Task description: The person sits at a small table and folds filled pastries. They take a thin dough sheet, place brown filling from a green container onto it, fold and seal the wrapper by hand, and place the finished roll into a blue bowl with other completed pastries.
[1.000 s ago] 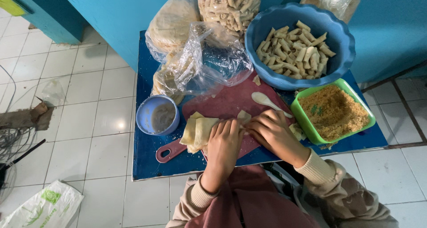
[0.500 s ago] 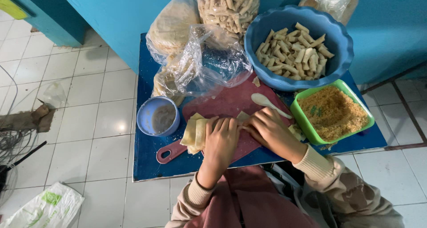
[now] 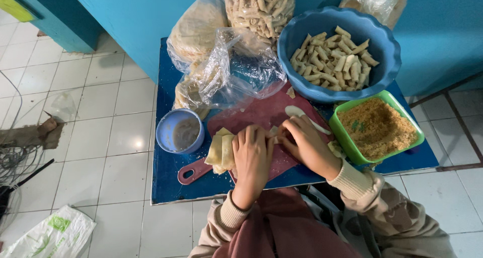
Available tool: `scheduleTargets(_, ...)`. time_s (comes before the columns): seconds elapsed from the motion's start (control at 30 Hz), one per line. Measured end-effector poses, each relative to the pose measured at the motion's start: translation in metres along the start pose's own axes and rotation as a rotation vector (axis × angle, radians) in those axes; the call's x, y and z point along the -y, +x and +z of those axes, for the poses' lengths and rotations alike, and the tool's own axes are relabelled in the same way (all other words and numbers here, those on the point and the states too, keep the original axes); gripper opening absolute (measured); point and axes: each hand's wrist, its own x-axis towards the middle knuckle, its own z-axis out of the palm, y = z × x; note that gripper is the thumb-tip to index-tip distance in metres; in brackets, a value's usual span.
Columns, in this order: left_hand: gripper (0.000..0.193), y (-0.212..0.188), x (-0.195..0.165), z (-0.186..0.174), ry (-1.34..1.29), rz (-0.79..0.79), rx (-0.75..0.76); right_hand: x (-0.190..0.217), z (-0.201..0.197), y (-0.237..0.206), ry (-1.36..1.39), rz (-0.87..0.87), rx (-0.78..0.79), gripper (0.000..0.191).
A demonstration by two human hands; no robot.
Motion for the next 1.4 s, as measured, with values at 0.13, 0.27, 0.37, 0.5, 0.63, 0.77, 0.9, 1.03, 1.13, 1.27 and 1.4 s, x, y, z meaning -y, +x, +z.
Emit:
scheduleTargets(0.13, 0.025, 0.0, 0.001, 0.001, 0.031, 0.013, 0.074, -0.001, -0.002, -0.002, -0.178, -0.157, -0.008, 0.025)
scheduleTargets(0.27, 0.03, -0.002, 0.003, -0.004, -0.013, 0.06, 0.114, -0.007, -0.005, -0.008, -0.193, -0.278, 0.032, 0.025)
scheduleTargets(0.37, 0.035, -0.003, 0.005, -0.009, 0.002, 0.126, 0.114, -0.009, -0.005, -0.012, -0.268, -0.318, 0.035, 0.028)
scheduleTargets(0.5, 0.034, -0.001, 0.003, -0.011, 0.047, 0.17, 0.047, -0.007, -0.002, -0.015, -0.298, -0.27, 0.031, 0.03)
scheduleTargets(0.63, 0.021, 0.001, 0.001, -0.011, 0.034, 0.128, 0.085, -0.003, -0.001, -0.013, -0.316, -0.18, 0.031, 0.029)
scheduleTargets(0.77, 0.026, -0.002, 0.002, -0.011, 0.091, 0.146, 0.091, 0.001, 0.003, -0.011, -0.39, -0.146, 0.023, 0.027)
scheduleTargets(0.9, 0.03, -0.004, 0.004, -0.006, 0.15, 0.18, 0.067, 0.002, 0.009, -0.01, -0.516, -0.181, -0.031, 0.023)
scheduleTargets(1.03, 0.036, -0.009, 0.005, -0.001, 0.182, 0.192, 0.054, 0.002, 0.011, -0.011, -0.59, -0.21, -0.024, 0.021)
scheduleTargets(1.13, 0.044, -0.015, 0.004, 0.001, 0.251, 0.192, 0.09, 0.012, 0.014, -0.022, -0.591, -0.196, -0.085, 0.029)
scheduleTargets(1.27, 0.051, -0.015, 0.001, 0.007, 0.265, 0.158, 0.11, 0.02, 0.016, -0.03, -0.718, -0.164, -0.071, 0.048)
scheduleTargets(1.4, 0.056, -0.008, 0.0, 0.011, 0.271, 0.116, 0.112, 0.013, 0.019, -0.02, -0.731, -0.143, -0.002, 0.047)
